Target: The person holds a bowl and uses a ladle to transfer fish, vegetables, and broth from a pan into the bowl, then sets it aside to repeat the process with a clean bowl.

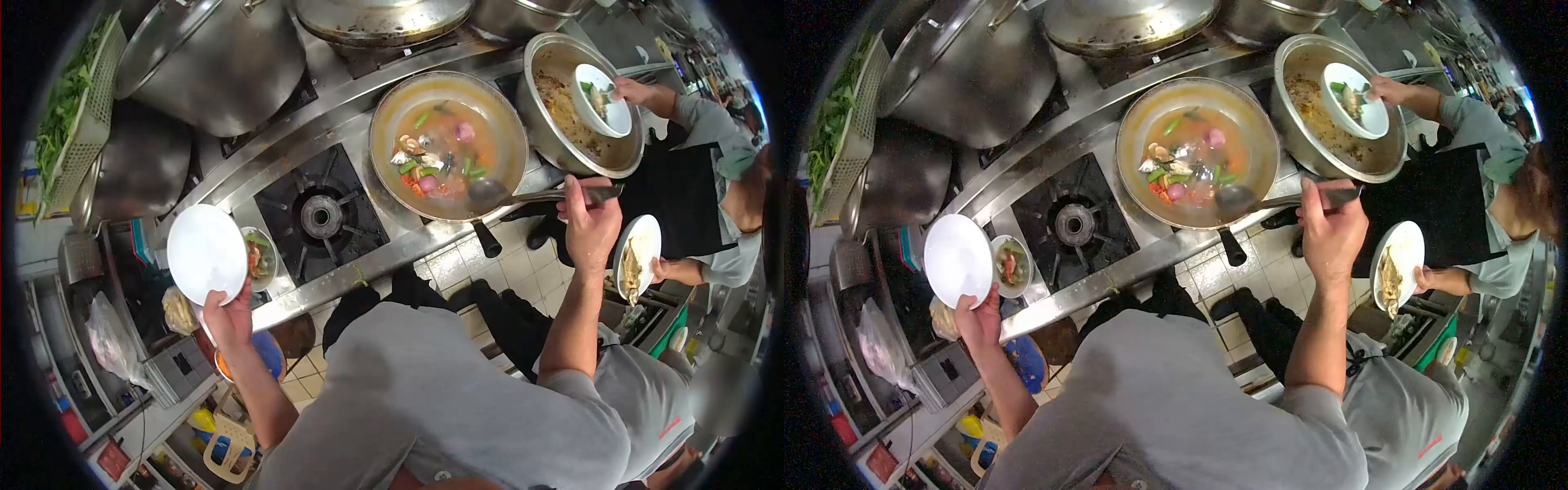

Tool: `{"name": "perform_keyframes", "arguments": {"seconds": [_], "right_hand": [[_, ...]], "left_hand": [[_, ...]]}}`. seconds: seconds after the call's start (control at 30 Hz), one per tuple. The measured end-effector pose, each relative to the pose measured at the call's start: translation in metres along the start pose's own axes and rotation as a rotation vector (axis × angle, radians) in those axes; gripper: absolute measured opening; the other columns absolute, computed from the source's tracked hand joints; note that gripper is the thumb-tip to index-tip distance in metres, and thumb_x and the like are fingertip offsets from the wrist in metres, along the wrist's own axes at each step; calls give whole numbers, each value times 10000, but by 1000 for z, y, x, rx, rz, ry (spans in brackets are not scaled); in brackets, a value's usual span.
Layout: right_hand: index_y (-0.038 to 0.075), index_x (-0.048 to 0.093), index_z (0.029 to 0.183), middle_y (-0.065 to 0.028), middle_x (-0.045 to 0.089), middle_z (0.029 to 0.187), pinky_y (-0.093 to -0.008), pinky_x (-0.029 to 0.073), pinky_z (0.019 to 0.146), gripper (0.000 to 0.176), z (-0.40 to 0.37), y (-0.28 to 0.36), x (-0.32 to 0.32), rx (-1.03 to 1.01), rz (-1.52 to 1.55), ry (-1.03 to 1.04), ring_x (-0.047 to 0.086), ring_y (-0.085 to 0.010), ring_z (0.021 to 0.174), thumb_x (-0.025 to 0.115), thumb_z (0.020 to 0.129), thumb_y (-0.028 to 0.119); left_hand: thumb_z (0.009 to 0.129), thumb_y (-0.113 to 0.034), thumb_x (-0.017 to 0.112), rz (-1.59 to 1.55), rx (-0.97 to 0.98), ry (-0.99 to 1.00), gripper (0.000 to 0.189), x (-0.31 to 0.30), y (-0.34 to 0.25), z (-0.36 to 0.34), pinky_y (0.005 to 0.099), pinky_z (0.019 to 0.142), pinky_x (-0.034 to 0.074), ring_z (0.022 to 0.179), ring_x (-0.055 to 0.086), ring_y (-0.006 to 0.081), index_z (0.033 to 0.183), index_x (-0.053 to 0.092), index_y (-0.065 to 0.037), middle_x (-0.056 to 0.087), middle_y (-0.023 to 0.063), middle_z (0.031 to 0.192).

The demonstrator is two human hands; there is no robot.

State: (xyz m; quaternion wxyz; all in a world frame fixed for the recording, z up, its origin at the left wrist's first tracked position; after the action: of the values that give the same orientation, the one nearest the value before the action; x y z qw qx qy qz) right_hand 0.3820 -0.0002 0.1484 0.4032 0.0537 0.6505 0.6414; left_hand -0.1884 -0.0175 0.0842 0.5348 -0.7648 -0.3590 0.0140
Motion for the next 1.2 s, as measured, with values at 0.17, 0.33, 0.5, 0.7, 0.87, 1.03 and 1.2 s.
{"name": "perform_keyframes", "arguments": {"seconds": [0.17, 0.33, 0.5, 0.7, 0.87, 1.03, 1.2], "right_hand": [[-26, 647, 992, -45, 686, 830, -234, 526, 701, 137, -33, -39, 19, -64, 177, -76, 639, -81, 768, 696, 989, 102], [-18, 674, 1014, -29, 672, 901, -240, 503, 733, 116, -41, -73, 56, -89, 153, -234, 595, -72, 811, 699, 984, 91], [-18, 679, 1011, -105, 735, 989, -295, 538, 824, 116, -41, -112, 85, -116, 22, -196, 669, -144, 900, 711, 959, 80], [-22, 669, 1017, -122, 734, 1010, -292, 546, 829, 139, -43, -110, 112, -93, 106, -297, 684, -159, 932, 718, 960, 94], [-23, 660, 1026, -94, 718, 997, -279, 547, 817, 150, -48, -117, 86, -108, 149, -280, 683, -135, 912, 690, 991, 120], [-38, 622, 1049, -134, 705, 1051, -320, 602, 853, 132, -45, -150, 84, -16, 262, -234, 711, -187, 958, 649, 1013, 86], [-47, 591, 1025, -173, 690, 1016, -367, 654, 796, 118, -53, -161, 92, 99, 578, -308, 745, -270, 870, 620, 1025, 68]], "left_hand": [[781, -73, 537, 28, -106, 20, 696, 21, 21, 18, 457, 767, 636, 1041, 688, 385, 1449, 388, 47, 611, 235, 1298], [791, -84, 531, 59, -179, 154, 680, 8, 14, 60, 471, 796, 618, 1065, 671, 393, 1435, 382, 78, 589, 267, 1304], [790, -76, 528, 75, -129, 151, 689, 9, -3, 63, 496, 834, 614, 1120, 650, 403, 1443, 370, 81, 561, 266, 1337], [777, -105, 531, 48, -161, 158, 725, 8, -17, 57, 500, 840, 618, 1133, 646, 410, 1456, 359, 85, 554, 269, 1355], [789, -102, 550, 94, -129, 136, 669, 3, -31, 56, 438, 771, 620, 1007, 689, 366, 1420, 417, 77, 620, 253, 1256], [804, -114, 564, 94, -165, 171, 624, -11, -37, 66, 421, 755, 613, 962, 688, 359, 1392, 447, 60, 636, 227, 1223], [803, -134, 585, 122, -145, 108, 596, -9, -45, 65, 395, 732, 589, 877, 689, 341, 1365, 489, 38, 673, 202, 1133]]}}
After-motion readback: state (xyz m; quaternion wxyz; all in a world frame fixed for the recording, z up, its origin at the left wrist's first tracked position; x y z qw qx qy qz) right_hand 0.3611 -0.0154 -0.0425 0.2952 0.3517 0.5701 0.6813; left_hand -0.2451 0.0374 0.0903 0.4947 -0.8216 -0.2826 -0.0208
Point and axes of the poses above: each hand's wrist, its own z-axis towards the middle knuckle, its own x-axis out of the palm, y = z × x, the point moved 1 cm from there along z, towards the middle knuckle
